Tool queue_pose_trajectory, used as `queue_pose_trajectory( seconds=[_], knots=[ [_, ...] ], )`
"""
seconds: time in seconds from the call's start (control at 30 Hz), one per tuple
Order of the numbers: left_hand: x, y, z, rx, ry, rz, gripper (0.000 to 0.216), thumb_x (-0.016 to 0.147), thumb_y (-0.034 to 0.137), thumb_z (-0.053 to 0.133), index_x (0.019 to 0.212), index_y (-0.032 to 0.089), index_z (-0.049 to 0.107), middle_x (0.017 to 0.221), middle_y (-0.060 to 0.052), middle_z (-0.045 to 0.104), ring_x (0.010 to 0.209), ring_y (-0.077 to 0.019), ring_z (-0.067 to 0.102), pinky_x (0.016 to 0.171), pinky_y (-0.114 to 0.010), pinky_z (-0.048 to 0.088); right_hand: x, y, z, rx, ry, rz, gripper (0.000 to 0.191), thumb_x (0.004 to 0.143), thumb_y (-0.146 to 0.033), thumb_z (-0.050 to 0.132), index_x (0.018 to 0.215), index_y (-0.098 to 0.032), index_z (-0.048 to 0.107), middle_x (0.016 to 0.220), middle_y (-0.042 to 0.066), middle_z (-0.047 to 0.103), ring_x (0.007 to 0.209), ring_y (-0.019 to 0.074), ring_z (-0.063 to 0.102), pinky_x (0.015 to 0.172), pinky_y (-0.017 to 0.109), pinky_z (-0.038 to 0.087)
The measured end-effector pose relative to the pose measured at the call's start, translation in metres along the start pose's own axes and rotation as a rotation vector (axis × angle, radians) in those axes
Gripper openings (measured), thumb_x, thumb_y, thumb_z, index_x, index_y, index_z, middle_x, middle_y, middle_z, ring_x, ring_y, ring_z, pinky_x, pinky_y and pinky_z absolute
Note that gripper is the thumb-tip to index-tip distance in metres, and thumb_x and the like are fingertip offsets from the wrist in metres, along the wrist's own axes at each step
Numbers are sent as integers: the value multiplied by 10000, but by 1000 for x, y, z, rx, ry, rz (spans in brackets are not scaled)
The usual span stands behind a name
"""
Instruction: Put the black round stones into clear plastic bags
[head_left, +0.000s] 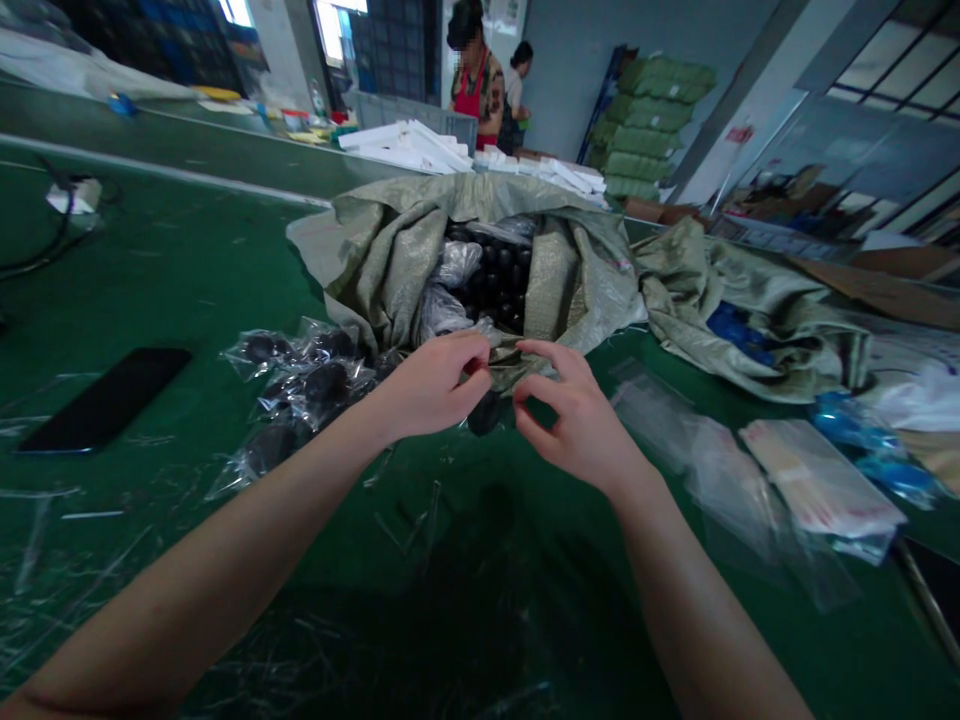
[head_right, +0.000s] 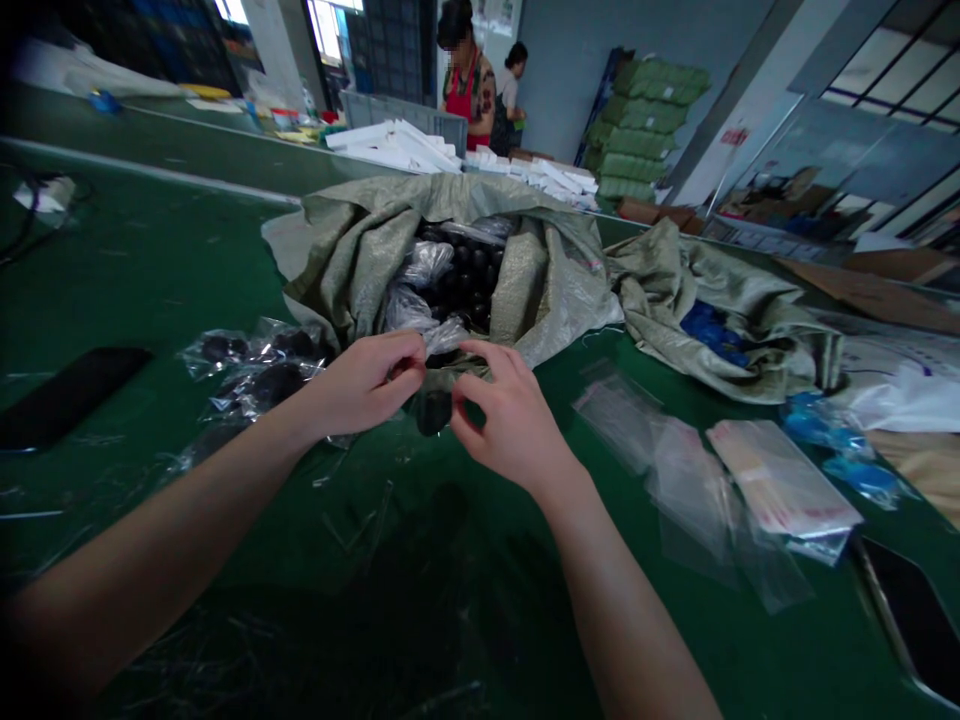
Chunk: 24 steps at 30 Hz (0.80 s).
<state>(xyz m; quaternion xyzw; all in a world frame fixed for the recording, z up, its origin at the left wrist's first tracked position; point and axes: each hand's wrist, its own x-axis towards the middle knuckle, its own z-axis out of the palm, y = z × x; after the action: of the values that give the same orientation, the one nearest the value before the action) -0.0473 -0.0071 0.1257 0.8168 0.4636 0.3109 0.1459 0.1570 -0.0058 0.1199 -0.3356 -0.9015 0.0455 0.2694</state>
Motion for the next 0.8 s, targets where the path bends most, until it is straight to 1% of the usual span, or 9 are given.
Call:
queue_pose_trajectory(
  seconds=[0.13,0.2,0.3,0.37,0.43,0.53,0.63,0.7,0.8],
  knots=[
    [0,3,3,13,-30,2,115,780,149,436,670,184,427,683,7,465,640,-128,424,620,-269,319,0,-1,0,11,-44,-18,77,817,-180,571,843,-216,634,1379,90,503,1273,289,454,1043,513,383],
    [0,4,4,20,-54,2,114,770,149,441,662,183,432,679,8,464,634,-127,420,615,-270,316,0,-2,2,25,-75,-27,76,809,-177,574,840,-212,633,1348,92,527,1245,285,481,1022,498,407],
    [0,2,2,8,-112,-39,130,769,160,436,641,180,446,654,10,462,628,-129,425,610,-272,312,-1,-4,0,65,-102,-8,68,800,-169,571,814,-206,625,1271,92,568,1177,269,532,979,466,445],
    [1,-1,-3,-37,-192,-83,154,774,180,427,623,179,455,629,12,460,629,-132,436,609,-272,316,-1,-7,-5,106,-128,17,67,798,-157,560,785,-203,607,1211,83,593,1132,252,560,956,437,461],
    [1,-4,-10,-133,-302,-109,182,783,211,419,607,179,455,607,17,445,627,-130,439,606,-264,323,-2,-10,-12,153,-162,32,74,796,-144,552,762,-202,583,1170,72,606,1101,235,577,939,408,470],
    [1,-12,-17,-285,-466,-102,197,789,265,429,616,179,472,607,24,441,630,-125,446,606,-245,344,-3,-13,-20,197,-193,34,81,791,-132,552,743,-197,561,1142,66,607,1059,212,589,918,373,471],
    [2,-23,-13,-261,-564,-97,181,774,304,486,654,175,523,618,25,478,620,-124,457,578,-235,341,-4,-6,-14,183,-248,51,70,786,-131,551,744,-185,566,1037,61,619,939,187,600,845,340,479],
    [3,-33,-5,-171,-571,-124,188,769,329,516,677,172,560,618,23,503,604,-127,463,554,-237,327,-5,3,-2,173,-275,73,68,782,-129,542,753,-176,581,969,54,618,854,169,593,787,320,479],
    [2,-45,7,-69,-486,-235,303,810,416,487,686,171,615,603,10,531,568,-134,472,534,-249,317,-8,20,16,190,-268,103,83,780,-119,530,772,-164,599,947,51,611,804,149,582,762,301,476]
  ],
)
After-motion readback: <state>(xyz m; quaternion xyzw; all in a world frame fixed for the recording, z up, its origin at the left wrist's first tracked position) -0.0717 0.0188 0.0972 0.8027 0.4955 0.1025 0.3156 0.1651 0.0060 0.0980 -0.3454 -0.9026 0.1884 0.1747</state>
